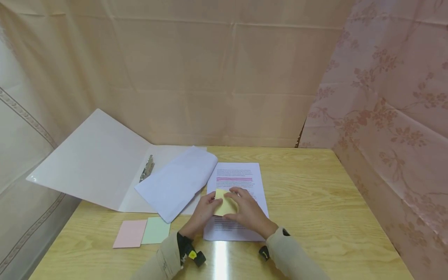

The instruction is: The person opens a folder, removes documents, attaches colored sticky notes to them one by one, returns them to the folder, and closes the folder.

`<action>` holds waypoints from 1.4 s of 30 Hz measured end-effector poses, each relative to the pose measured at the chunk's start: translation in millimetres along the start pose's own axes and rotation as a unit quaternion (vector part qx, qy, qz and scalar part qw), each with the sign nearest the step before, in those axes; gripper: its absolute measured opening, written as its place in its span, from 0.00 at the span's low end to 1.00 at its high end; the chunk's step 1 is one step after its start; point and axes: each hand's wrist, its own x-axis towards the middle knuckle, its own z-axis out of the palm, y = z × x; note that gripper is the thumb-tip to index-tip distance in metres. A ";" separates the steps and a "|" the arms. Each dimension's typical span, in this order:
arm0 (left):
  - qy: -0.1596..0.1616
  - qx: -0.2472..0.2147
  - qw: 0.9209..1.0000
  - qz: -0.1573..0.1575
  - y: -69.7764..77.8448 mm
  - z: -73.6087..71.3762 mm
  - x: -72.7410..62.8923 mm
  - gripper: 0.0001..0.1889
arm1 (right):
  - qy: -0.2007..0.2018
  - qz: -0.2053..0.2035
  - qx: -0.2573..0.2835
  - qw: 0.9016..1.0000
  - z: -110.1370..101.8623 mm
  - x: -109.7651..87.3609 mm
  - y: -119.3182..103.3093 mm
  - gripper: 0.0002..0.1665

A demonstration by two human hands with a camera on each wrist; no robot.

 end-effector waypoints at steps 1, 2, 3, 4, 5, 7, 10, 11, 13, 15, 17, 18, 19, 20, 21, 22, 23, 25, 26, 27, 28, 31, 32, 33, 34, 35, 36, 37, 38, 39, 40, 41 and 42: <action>-0.001 -0.001 1.000 0.000 -0.7 -0.1 0.3 0.21 | -0.001 0.000 0.002 1.000 -0.1 -0.2 0.4 0.36; -0.001 -0.004 1.000 -0.003 -1.1 -0.2 0.4 0.21 | -0.002 0.000 0.004 1.000 -0.3 -0.4 0.8 0.36; -0.001 -0.006 1.000 -0.004 -1.2 -0.5 0.3 0.21 | -0.003 0.000 0.007 1.000 -0.4 -0.6 1.3 0.36; -0.001 -0.010 1.000 -0.005 -1.3 -0.8 0.1 0.21 | -0.003 -0.001 0.009 1.000 -0.5 -0.8 1.7 0.35; -0.002 -0.015 1.000 -0.008 -1.0 -1.2 -0.3 0.21 | -0.003 -0.003 0.009 1.000 -0.5 -1.0 2.2 0.35; -0.002 -0.024 1.000 -0.011 -0.8 -1.7 -0.7 0.22 | 0.000 -0.009 0.008 1.000 -0.2 -1.5 2.9 0.32; -0.002 -0.030 0.999 -0.016 -0.7 -2.2 -0.6 0.22 | 0.009 -0.018 0.007 1.000 0.4 -2.4 3.9 0.28; -0.001 -0.031 0.999 -0.018 -1.0 -2.3 -0.5 0.22 | 0.013 -0.021 0.003 1.000 0.6 -2.7 4.3 0.28; -0.002 -0.033 0.999 -0.022 -1.1 -2.2 -0.3 0.23 | 0.021 -0.024 -0.004 0.999 1.5 -3.3 5.2 0.28; -0.005 -0.034 0.999 -0.023 -1.0 -1.9 -0.3 0.24 | 0.038 -0.029 -0.011 0.999 2.4 -3.6 6.3 0.28; -0.010 -0.031 0.999 -0.025 -0.3 -1.6 -0.4 0.25 | 0.061 -0.031 -0.023 0.997 3.4 -3.7 7.3 0.26; -0.013 -0.028 0.999 -0.025 0.2 -1.4 -0.5 0.26 | 0.074 -0.033 -0.025 0.996 3.6 -3.5 7.9 0.24; -0.018 -0.024 0.999 -0.024 0.6 -1.4 -0.7 0.28 | 0.086 -0.035 -0.027 0.995 3.6 -3.2 8.3 0.22; -0.022 -0.017 0.999 -0.020 0.9 -1.4 -0.8 0.28 | 0.097 -0.036 -0.030 0.994 3.6 -2.9 8.5 0.20; -0.027 -0.012 0.999 -0.017 1.0 -1.5 -0.8 0.29 | 0.105 -0.036 -0.031 0.993 3.3 -2.4 8.7 0.19; -0.032 -0.007 0.999 -0.016 1.3 -1.6 -0.9 0.30 | 0.110 -0.035 -0.033 0.993 2.9 -2.0 8.9 0.17; -0.036 -0.004 0.999 -0.011 0.9 -1.8 -1.0 0.30 | 0.114 -0.036 -0.032 0.992 2.4 -1.3 9.1 0.16; -0.043 -0.001 0.999 -0.002 0.1 -2.1 -1.2 0.31 | 0.121 -0.037 -0.033 0.991 1.7 -0.4 9.4 0.13; -0.044 0.002 0.999 0.005 -0.6 -2.2 -1.2 0.31 | 0.123 -0.037 -0.034 0.991 1.4 0.0 9.7 0.12; -0.045 0.003 0.999 0.007 -1.3 -2.3 -1.3 0.31 | 0.126 -0.036 -0.035 0.991 1.1 0.5 9.8 0.10; -0.047 0.008 0.999 0.015 -1.8 -2.2 -1.3 0.31 | 0.130 -0.037 -0.036 0.990 0.9 0.8 9.9 0.08; -0.052 0.025 0.998 0.034 -3.0 -1.5 -0.5 0.30 | 0.136 -0.036 -0.036 0.989 0.0 1.2 9.9 0.05; -0.053 0.030 0.997 0.041 -3.3 -1.2 0.1 0.30 | 0.136 -0.036 -0.037 0.989 -0.1 1.2 10.1 0.05; -0.051 0.033 0.997 0.045 -3.2 -1.0 0.6 0.29 | 0.135 -0.036 -0.034 0.990 -0.3 1.3 10.2 0.05; -0.047 0.035 0.997 0.048 -3.1 -0.8 0.9 0.28 | 0.131 -0.036 -0.032 0.990 -0.3 1.2 10.3 0.05; -0.040 0.037 0.997 0.049 -2.9 -0.7 1.1 0.27 | 0.128 -0.037 -0.030 0.991 -0.4 1.2 10.4 0.05; -0.030 0.041 0.998 0.049 -2.5 -0.8 1.1 0.26 | 0.126 -0.041 -0.028 0.991 -0.2 1.2 10.5 0.06; -0.019 0.045 0.998 0.048 -2.0 -1.0 0.9 0.25 | 0.121 -0.044 -0.026 0.991 0.1 1.2 11.1 0.07; -0.007 0.055 0.997 0.048 -1.5 -1.2 0.5 0.23 | 0.119 -0.047 -0.024 0.991 0.3 1.3 11.4 0.07; 0.004 0.067 0.997 0.049 -1.1 -1.5 -0.1 0.22 | 0.120 -0.053 -0.021 0.991 0.4 1.4 11.7 0.07; 0.014 0.081 0.995 0.051 -0.8 -1.6 -0.8 0.20 | 0.121 -0.056 -0.019 0.991 0.6 1.5 12.3 0.07; 0.021 0.098 0.993 0.056 -0.4 -1.6 -1.4 0.18 | 0.126 -0.060 -0.014 0.990 0.3 1.7 12.6 0.07; 0.028 0.114 0.991 0.059 0.3 -1.8 -2.5 0.17 | 0.132 -0.063 -0.008 0.989 0.0 2.1 12.9 0.06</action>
